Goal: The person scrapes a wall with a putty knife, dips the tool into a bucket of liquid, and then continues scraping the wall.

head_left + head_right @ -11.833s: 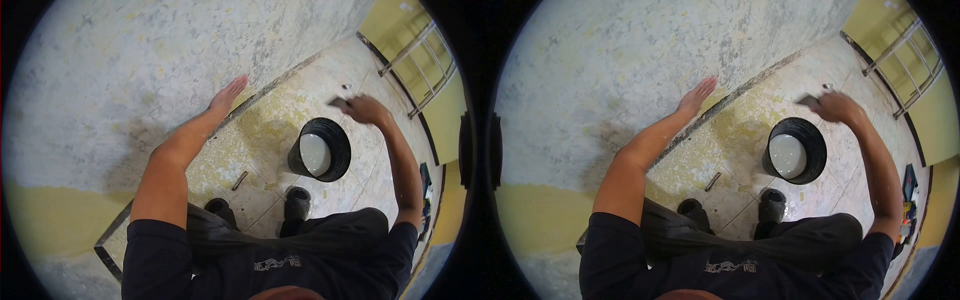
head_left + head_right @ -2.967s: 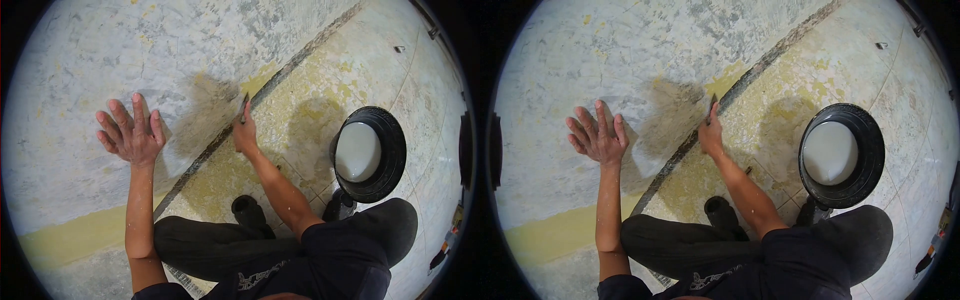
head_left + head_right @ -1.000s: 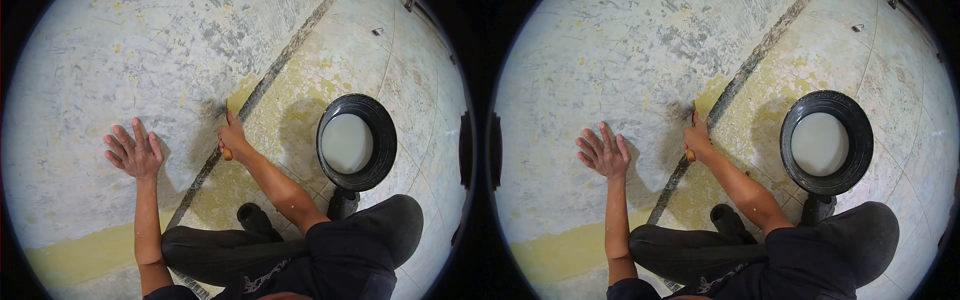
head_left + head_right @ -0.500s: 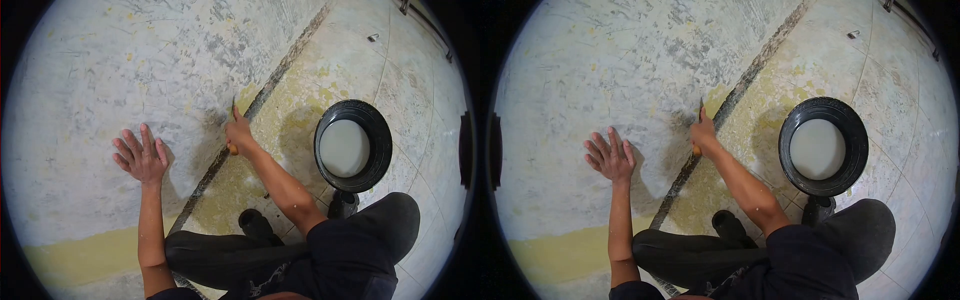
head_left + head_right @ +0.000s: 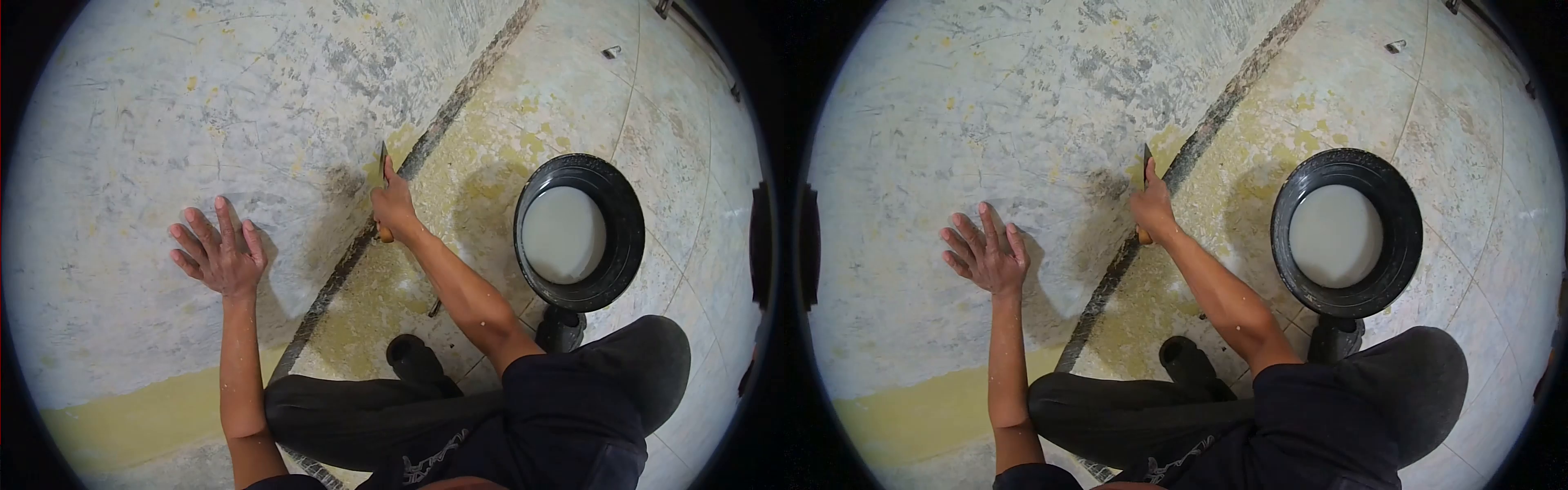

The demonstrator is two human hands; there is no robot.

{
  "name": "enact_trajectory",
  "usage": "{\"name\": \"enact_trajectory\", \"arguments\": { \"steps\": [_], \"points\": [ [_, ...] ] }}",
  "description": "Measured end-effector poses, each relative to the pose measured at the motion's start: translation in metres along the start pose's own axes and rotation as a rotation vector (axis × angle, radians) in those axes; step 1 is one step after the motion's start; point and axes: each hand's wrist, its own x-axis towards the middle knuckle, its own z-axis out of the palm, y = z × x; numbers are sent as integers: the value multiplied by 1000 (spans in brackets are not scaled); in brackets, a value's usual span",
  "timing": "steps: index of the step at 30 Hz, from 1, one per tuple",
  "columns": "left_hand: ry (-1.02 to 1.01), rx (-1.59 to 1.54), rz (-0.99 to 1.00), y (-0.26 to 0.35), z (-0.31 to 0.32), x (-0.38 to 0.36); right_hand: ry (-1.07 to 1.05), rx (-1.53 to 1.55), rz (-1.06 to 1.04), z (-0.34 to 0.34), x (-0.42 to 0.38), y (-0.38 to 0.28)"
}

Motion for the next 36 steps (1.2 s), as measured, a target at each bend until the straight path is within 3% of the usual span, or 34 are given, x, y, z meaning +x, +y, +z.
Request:
{"name": "enact_trajectory", "arguments": {
  "steps": [7, 11, 14, 16, 17, 19, 23, 29, 31, 32, 35, 36],
  "points": [
    [-7, 7, 9, 0, -1, -5, -19, 78, 159, -23, 9, -15],
    [-8, 3, -15, 3, 6, -2, -30, -86, -84, -2, 4, 6],
    [-12, 12, -13, 1, 5, -5, -94, -62, 76, -10, -13, -33],
    [-11, 8, -1, 0, 4, -7, -30, 59, 228, -1, -11, -39],
    [-45, -5, 5, -1, 1, -9, -33, 57, 228, -5, 6, -32],
    [-59, -11, 11, -5, -2, -10, 174, 325, 101, -21, 52, -15],
    [1, -49, 25, 0, 2, 0, 29, 180, 161, -23, 22, -22],
    [-35, -26, -21, 6, 3, -3, 158, 266, 185, -35, 37, -19],
    [-10, -46, 18, 2, 3, -3, 46, 184, 155, -15, 20, -9],
    [-20, -33, 23, 2, 4, -4, 88, 117, 182, -17, 26, -8],
    [-69, -7, -3, 4, 0, -5, 26, 349, 269, -47, 63, 11],
    [-43, -32, -3, 4, 2, -5, 51, 232, 260, -44, 46, -3]
  ]
}}
